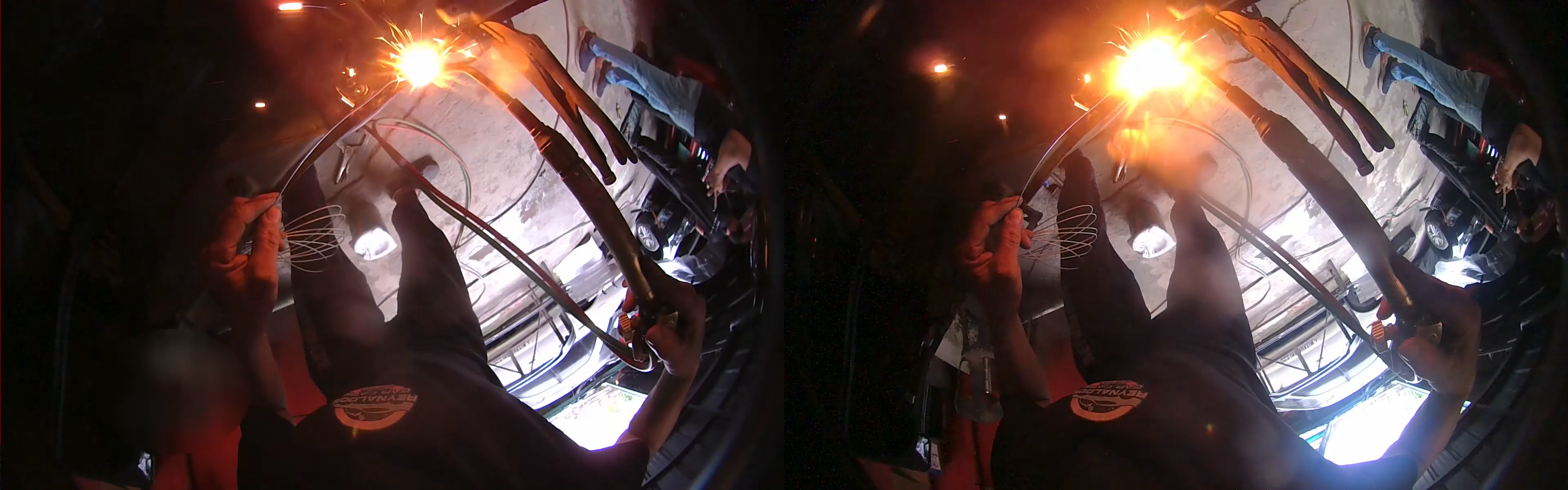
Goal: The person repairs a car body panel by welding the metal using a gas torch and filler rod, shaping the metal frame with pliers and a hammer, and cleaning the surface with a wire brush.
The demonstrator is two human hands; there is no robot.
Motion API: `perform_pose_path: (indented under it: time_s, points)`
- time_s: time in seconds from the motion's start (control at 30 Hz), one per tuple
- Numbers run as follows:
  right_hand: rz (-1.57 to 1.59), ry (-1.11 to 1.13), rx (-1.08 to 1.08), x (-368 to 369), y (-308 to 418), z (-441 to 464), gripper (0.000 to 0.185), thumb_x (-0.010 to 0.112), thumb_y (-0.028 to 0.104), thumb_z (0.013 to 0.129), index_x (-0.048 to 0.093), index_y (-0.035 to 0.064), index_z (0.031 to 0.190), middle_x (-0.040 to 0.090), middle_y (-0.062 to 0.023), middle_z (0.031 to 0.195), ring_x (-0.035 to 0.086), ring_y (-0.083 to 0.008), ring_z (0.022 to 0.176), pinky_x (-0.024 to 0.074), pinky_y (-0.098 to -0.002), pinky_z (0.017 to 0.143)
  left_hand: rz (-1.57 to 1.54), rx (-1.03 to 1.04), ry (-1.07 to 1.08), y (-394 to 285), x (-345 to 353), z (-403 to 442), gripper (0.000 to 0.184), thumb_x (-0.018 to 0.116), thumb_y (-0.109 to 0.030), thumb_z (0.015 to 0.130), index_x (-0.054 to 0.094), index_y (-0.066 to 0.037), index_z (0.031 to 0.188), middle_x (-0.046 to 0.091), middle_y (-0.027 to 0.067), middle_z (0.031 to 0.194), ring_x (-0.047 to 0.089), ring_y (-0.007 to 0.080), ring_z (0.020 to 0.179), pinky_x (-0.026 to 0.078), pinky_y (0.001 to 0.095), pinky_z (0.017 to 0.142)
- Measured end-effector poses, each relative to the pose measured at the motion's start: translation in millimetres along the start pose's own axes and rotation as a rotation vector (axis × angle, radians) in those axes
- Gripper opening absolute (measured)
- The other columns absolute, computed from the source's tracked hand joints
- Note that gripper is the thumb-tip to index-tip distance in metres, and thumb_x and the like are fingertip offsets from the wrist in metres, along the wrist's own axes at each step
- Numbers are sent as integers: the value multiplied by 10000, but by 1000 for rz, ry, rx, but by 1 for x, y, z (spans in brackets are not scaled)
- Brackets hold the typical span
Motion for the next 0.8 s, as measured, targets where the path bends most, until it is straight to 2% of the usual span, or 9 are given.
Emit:
perform_pose_path:
  time_s: [0.07, 0.17, 0.43, 0.57, 0.8]
  points:
    - [1, -9, 9, 0, 0, -1, 890, 715, 654, 793, 602, -25, 1358, 735, -130, 975, 698, -138, 764, 555, -256, 629, -7, 22, -13, 0, -1, 0, 140, 630, -3, 934, 712, -9, 1047, 670, 38, 904, 543, 60, 645, 448, 228, 626]
    - [-26, -17, -6, -1, 0, 0, 905, 714, 667, 790, 600, -26, 1361, 731, -122, 958, 693, -131, 766, 552, -254, 628, 5, -31, 3, -1, 0, 0, 152, 611, -11, 942, 698, 27, 1062, 645, 64, 918, 554, 88, 670, 498, 258, 663]
    - [-87, -6, -28, -1, 5, 2, 919, 677, 711, 795, 605, -4, 1368, 720, -107, 877, 690, -126, 724, 532, -267, 621, -17, -34, 6, -4, 2, 0, 142, 617, -26, 947, 698, 26, 1052, 647, 51, 910, 557, 87, 676, 496, 258, 666]
    - [-100, -20, -59, 0, 8, 1, 892, 672, 700, 808, 609, 9, 1368, 732, -115, 905, 703, -135, 733, 524, -261, 611, -65, -8, -1, 3, 3, -1, 127, 626, -9, 949, 706, -4, 1048, 656, 34, 951, 554, 51, 686, 447, 207, 629]
    - [-79, -13, -66, 1, 8, -1, 861, 692, 668, 819, 608, 13, 1371, 743, -120, 945, 715, -143, 755, 522, -256, 609, -96, -29, 18, 4, 4, 0, 140, 622, -7, 951, 704, -4, 1064, 652, 38, 955, 560, 52, 701, 457, 212, 636]
Point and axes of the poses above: each hand's wrist, its own z-axis towards the middle knuckle, its own x-axis out of the palm, y = z × x, the point moved 8 cm from there along z, towards the middle knuckle
